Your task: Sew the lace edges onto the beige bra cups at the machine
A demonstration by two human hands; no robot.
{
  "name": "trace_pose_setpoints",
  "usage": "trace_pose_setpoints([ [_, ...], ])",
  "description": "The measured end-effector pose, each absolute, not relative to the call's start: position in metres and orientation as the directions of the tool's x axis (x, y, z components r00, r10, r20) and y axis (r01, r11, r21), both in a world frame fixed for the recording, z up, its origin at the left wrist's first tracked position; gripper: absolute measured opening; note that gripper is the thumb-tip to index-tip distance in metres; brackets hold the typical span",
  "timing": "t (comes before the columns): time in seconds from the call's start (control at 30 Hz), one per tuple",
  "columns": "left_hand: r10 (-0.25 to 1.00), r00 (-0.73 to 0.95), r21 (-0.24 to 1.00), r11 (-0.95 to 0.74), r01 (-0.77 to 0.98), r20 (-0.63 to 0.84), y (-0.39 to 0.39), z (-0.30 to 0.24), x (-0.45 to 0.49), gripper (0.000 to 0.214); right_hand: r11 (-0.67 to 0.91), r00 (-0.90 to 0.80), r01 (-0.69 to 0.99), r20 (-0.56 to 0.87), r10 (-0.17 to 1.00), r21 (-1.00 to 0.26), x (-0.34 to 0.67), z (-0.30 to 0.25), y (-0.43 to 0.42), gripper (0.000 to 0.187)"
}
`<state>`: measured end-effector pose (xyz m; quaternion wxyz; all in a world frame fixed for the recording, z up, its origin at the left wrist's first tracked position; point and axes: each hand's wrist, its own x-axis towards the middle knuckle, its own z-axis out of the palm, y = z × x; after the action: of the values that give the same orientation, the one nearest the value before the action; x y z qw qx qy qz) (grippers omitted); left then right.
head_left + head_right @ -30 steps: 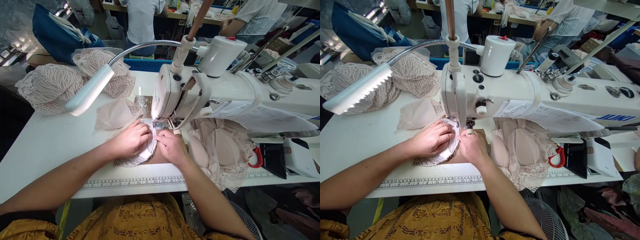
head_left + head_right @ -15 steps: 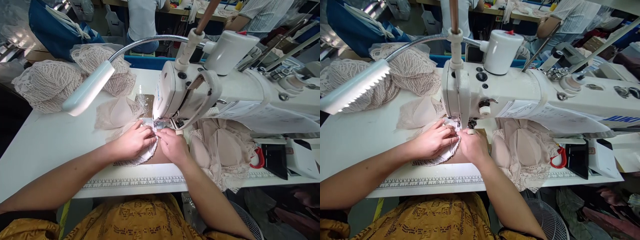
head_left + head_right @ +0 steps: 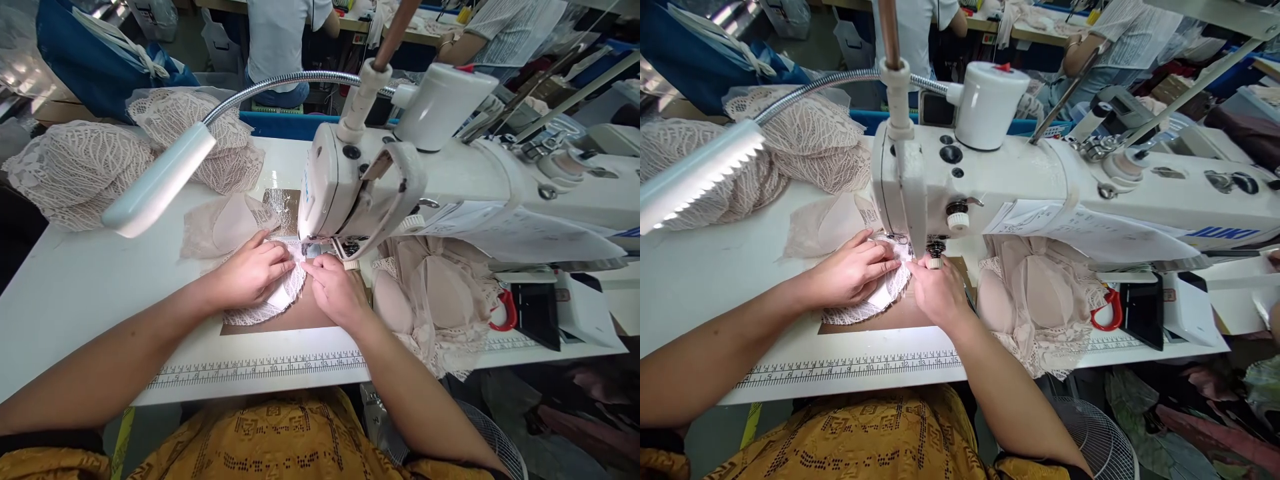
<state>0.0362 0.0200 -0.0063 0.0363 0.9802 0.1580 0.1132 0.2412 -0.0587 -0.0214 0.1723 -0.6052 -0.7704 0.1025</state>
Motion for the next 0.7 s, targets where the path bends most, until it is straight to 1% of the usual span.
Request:
trace_pose_setpoints([
  [0.17, 0.339, 0.916, 0.103, -0.94, 0.324, 0.214, 0.025, -0.008, 0.037, 0.035, 0.216, -0.192, 0.917, 0.101, 0.976, -0.334, 0.24, -0.022, -0.058, 0.047],
  [0.33, 0.303, 0.931, 0.082, -0.953, 0.292, 0.204, 0.019, -0.009, 0.042, 0.035, 0.185, -0.15, 0.936, 0.136, 0.979, -0.299, 0.239, -0.023, -0.058, 0.042],
  [0.4, 0.285, 0.937, 0.097, -0.958, 0.27, 0.2, 0.016, -0.01, 0.044, 0.037, 0.171, -0.127, 0.936, 0.157, 0.979, -0.308, 0.24, -0.023, -0.058, 0.038],
  [0.5, 0.27, 0.943, 0.129, -0.96, 0.248, 0.194, 0.013, -0.011, 0.045, 0.037, 0.163, -0.101, 0.921, 0.185, 0.978, -0.355, 0.241, -0.023, -0.06, 0.036],
  [0.57, 0.259, 0.945, 0.153, -0.961, 0.231, 0.202, 0.012, -0.01, 0.044, 0.036, 0.21, -0.135, 0.892, 0.207, 0.969, -0.401, 0.242, -0.022, -0.062, 0.035],
  [0.63, 0.273, 0.932, 0.163, -0.957, 0.239, 0.237, 0.012, -0.006, 0.04, 0.034, 0.291, -0.203, 0.845, 0.235, 0.951, -0.449, 0.242, -0.021, -0.064, 0.032],
  [0.67, 0.304, 0.915, 0.157, -0.95, 0.27, 0.266, 0.012, -0.002, 0.036, 0.032, 0.33, -0.237, 0.819, 0.248, 0.94, -0.47, 0.242, -0.021, -0.065, 0.03],
  [0.7, 0.361, 0.886, 0.144, -0.932, 0.332, 0.291, 0.013, 0.003, 0.032, 0.031, 0.36, -0.264, 0.796, 0.256, 0.93, -0.487, 0.241, -0.02, -0.067, 0.028],
])
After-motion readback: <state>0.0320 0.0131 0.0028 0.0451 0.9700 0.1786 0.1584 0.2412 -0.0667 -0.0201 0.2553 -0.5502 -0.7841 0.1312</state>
